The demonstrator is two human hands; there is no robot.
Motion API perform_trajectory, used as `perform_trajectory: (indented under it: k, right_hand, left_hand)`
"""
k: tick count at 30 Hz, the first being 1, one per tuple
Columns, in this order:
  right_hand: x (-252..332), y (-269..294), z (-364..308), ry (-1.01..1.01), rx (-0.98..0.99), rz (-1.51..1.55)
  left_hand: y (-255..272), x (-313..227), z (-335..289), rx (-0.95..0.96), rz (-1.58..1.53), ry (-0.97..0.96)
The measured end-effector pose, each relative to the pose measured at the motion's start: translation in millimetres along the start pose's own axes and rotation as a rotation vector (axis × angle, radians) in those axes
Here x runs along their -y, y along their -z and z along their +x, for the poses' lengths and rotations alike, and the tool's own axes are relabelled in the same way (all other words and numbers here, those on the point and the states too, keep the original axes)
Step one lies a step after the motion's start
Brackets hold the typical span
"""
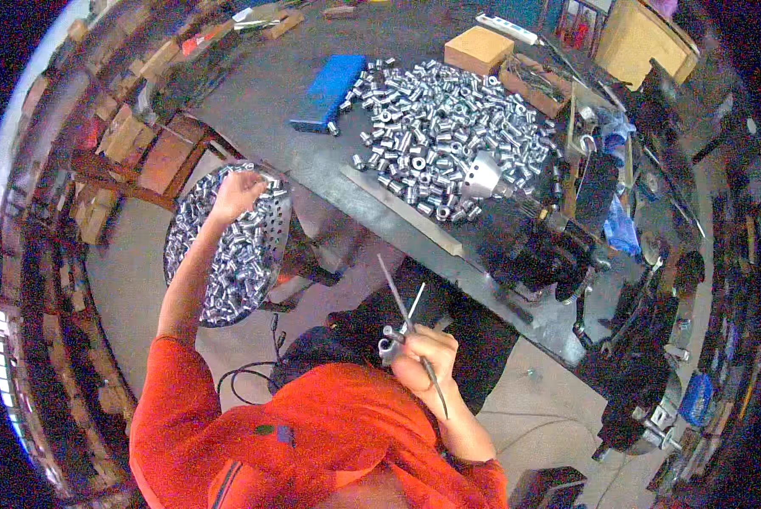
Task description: The person picks up metal components from a bin, holds them up for a closer look, and then places them onto a large pile on a metal workbench.
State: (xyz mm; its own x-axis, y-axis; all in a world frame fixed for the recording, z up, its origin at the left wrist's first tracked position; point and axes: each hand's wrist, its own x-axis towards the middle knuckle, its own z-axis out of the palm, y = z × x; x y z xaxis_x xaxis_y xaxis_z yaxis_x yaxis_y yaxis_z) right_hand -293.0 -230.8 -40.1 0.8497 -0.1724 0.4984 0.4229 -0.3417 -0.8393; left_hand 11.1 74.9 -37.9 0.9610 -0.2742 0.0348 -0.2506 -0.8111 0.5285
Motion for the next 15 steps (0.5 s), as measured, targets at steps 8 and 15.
perform_trajectory:
  k: [8, 15]
  right_hand:
    - [4, -4, 4, -0.020, 0.029, -0.001]
    - [-1, -4, 1, -0.041, 0.077, -0.053]
  left_hand:
    - [-55, 39, 7, 0.003, 0.485, -0.134]
    - [-18, -10, -22, 0.175, -0.086, -0.168]
